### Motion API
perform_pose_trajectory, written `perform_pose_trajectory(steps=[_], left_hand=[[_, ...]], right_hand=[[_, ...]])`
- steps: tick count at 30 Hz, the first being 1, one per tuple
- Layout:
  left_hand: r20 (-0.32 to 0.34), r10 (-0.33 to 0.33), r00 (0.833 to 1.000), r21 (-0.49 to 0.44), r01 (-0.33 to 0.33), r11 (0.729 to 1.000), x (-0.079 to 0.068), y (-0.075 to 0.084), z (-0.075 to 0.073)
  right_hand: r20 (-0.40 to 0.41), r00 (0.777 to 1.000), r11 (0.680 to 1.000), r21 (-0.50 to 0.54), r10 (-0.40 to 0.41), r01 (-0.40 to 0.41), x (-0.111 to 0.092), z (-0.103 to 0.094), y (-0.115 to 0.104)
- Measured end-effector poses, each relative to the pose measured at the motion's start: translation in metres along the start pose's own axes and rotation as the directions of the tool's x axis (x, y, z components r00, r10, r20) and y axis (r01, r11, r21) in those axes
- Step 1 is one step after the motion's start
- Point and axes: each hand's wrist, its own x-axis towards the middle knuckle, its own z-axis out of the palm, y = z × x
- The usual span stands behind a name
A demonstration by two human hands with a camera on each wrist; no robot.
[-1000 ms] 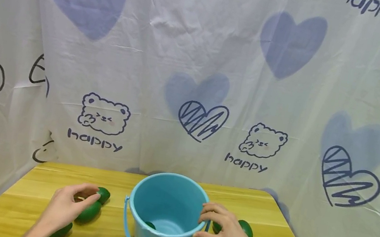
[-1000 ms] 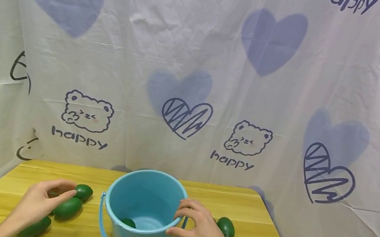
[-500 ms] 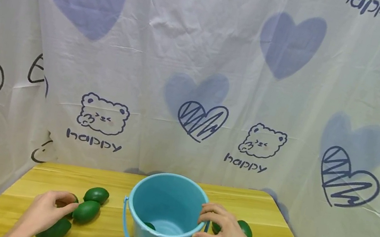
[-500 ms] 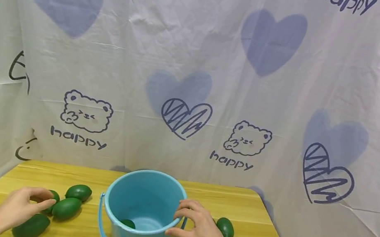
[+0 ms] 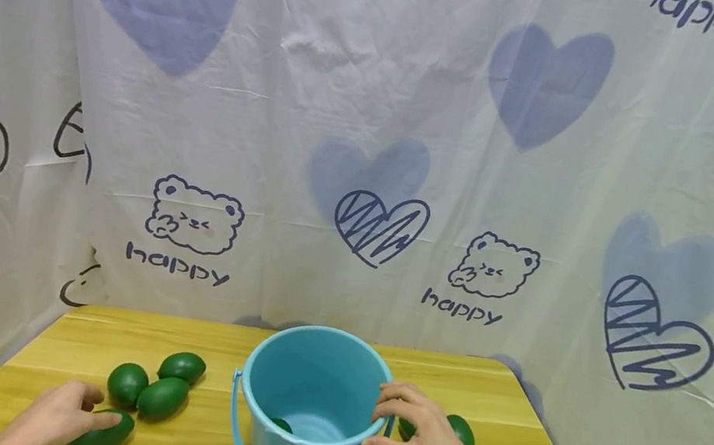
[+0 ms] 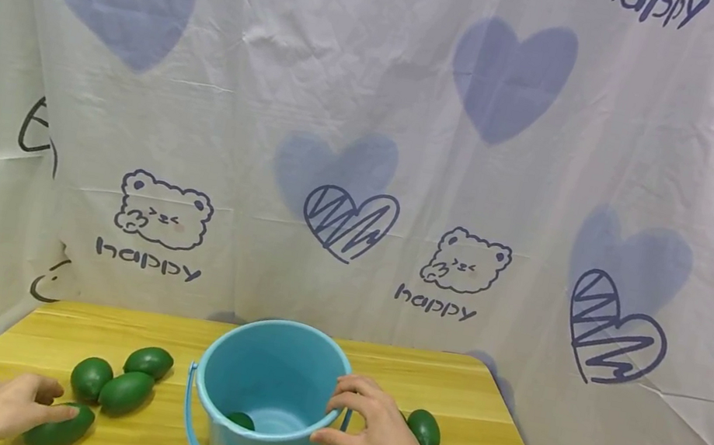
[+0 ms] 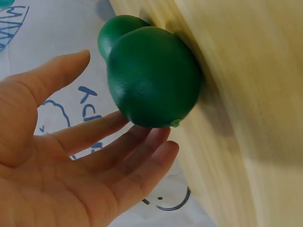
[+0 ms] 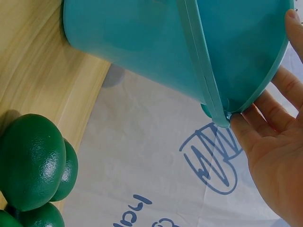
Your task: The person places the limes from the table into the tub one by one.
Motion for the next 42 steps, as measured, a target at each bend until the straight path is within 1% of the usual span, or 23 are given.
perform_pose_trajectory(steps=[8, 12, 17, 20, 25, 30, 34, 37, 38, 40, 42], left_hand=[[0.091, -0.040, 0.995, -0.067, 0.047, 0.997, 0.010, -0.012, 0.005], [0.113, -0.061, 0.992, -0.093, 0.071, 0.993, 0.014, -0.015, 0.009], [0.122, -0.072, 0.990, -0.109, 0.085, 0.990, 0.017, -0.016, 0.010], [0.126, -0.087, 0.988, -0.103, 0.100, 0.990, 0.019, -0.018, 0.009], [0.113, -0.103, 0.988, -0.089, 0.114, 0.990, 0.024, -0.022, 0.011], [0.088, -0.095, 0.992, -0.120, 0.105, 0.987, 0.026, -0.025, 0.014], [0.076, -0.088, 0.993, -0.170, 0.100, 0.980, 0.020, -0.021, 0.014], [0.058, -0.077, 0.995, -0.244, 0.088, 0.966, 0.017, -0.014, 0.015], [0.052, -0.071, 0.996, -0.285, 0.083, 0.955, 0.016, -0.012, 0.015], [0.046, -0.051, 0.998, -0.377, 0.065, 0.924, 0.014, -0.008, 0.016], [0.041, -0.042, 0.998, -0.468, 0.056, 0.882, 0.013, -0.004, 0.017]], right_hand=[[-0.003, 1.000, 1.000, 0.014, -0.011, 0.011, -0.001, 0.000, 0.000], [-0.004, 1.000, 1.000, 0.009, -0.010, 0.010, 0.000, 0.000, 0.000], [-0.009, 1.000, 1.000, 0.005, -0.001, 0.002, 0.000, -0.001, 0.000], [-0.014, 1.000, 1.000, 0.005, -0.002, 0.002, 0.000, 0.000, 0.001], [-0.015, 1.000, 1.000, 0.014, -0.014, 0.014, 0.000, 0.000, 0.001], [-0.009, 1.000, 1.000, 0.017, -0.006, 0.006, 0.000, 0.000, 0.001], [-0.004, 1.000, 1.000, 0.020, 0.001, -0.001, 0.000, 0.001, 0.000], [-0.009, 1.000, 1.000, 0.021, -0.001, 0.001, 0.001, 0.001, 0.000], [-0.011, 1.000, 1.000, 0.020, -0.002, 0.002, 0.001, 0.001, 0.000], [-0.017, 1.000, 1.000, 0.013, -0.003, 0.003, 0.000, 0.001, 0.000], [-0.020, 1.000, 1.000, 0.009, -0.004, 0.004, 0.000, 0.001, 0.001]])
